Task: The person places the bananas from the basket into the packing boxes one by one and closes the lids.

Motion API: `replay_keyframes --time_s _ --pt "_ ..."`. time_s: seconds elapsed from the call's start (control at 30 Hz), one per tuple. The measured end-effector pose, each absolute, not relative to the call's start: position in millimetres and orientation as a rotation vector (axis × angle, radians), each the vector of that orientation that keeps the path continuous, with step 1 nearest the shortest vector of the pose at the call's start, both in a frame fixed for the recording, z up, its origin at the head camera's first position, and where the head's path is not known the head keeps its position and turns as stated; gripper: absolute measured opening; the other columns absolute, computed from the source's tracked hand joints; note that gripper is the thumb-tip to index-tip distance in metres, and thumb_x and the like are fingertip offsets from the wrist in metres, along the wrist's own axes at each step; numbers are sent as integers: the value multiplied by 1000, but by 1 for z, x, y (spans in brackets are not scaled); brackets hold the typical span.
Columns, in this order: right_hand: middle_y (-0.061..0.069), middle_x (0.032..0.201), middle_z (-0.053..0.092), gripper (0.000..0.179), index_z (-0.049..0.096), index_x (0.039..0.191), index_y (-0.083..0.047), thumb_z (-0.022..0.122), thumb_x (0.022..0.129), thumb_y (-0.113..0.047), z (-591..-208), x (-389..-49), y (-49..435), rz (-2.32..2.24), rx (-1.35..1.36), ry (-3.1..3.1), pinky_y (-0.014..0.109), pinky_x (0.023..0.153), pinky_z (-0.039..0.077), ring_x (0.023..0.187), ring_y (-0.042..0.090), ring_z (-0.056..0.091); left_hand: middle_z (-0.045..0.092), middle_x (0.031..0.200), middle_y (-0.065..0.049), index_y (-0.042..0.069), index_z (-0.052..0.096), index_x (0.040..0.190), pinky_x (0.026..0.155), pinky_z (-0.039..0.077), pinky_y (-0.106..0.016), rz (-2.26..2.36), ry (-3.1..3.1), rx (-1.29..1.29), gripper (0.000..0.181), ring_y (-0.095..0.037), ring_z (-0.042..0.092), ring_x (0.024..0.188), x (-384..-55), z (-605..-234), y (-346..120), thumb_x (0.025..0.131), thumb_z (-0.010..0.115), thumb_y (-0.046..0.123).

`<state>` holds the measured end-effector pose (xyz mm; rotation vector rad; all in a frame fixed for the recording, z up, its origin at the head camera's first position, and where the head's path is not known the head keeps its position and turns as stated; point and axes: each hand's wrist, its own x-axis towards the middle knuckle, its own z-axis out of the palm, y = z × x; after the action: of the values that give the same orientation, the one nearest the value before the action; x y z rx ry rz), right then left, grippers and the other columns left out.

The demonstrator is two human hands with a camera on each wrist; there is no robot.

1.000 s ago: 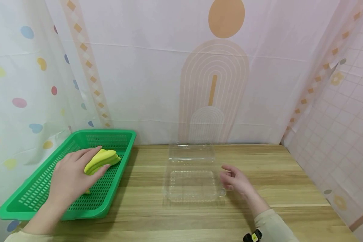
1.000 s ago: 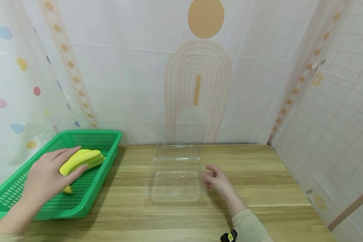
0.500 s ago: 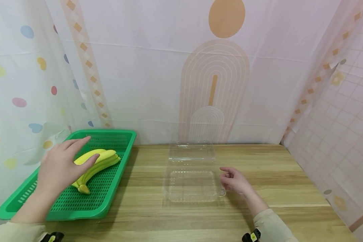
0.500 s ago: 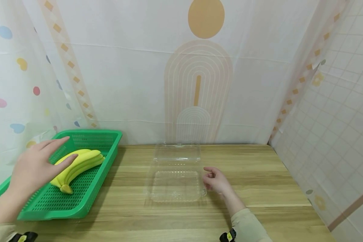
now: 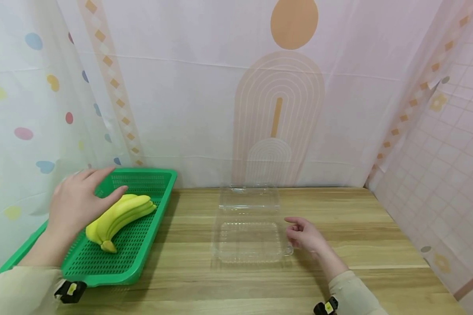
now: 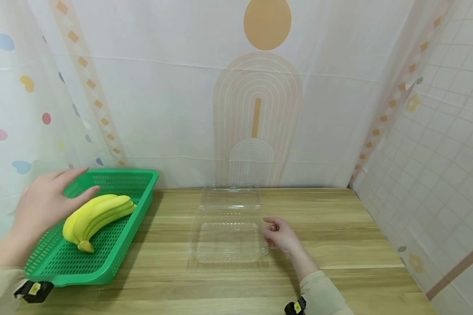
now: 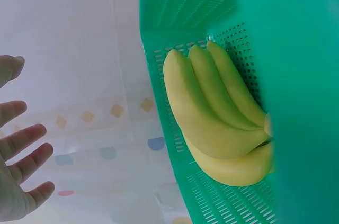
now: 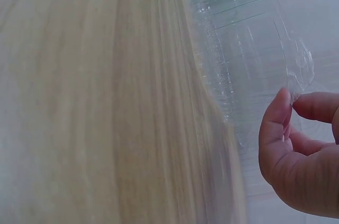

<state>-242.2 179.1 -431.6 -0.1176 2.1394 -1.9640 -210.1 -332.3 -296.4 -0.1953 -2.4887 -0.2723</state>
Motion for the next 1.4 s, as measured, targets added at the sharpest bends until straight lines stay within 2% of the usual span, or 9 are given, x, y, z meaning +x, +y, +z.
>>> replay_keyframes --time_s 0.33,0.83,1.4 --pt "5 90 50 50 35 143 14 53 97 5 -430 -241 178 -1978 -100 2112 22 61 48 73 13 52 59 123 -30 7 58 135 77 39 -68 -256 -2550 -186 61 -53 51 108 -227 -296 -335 87 73 40" --pt "6 91 50 48 37 142 14 54 98 5 -431 -241 178 -1967 -81 2142 24 63 50 75 14 52 53 130 -34 1 55 136 91 36 -72 -251 -2676 -247 64 -55 45 116 -254 -308 -353 91 69 44" --pt "5 90 51 52 34 144 14 54 97 6 -433 -241 178 -2024 -83 2076 22 62 51 74 13 52 44 139 -35 4 48 144 88 36 -74 -285 -2809 -217 75 -57 38 123 -273 -342 -371 92 62 55"
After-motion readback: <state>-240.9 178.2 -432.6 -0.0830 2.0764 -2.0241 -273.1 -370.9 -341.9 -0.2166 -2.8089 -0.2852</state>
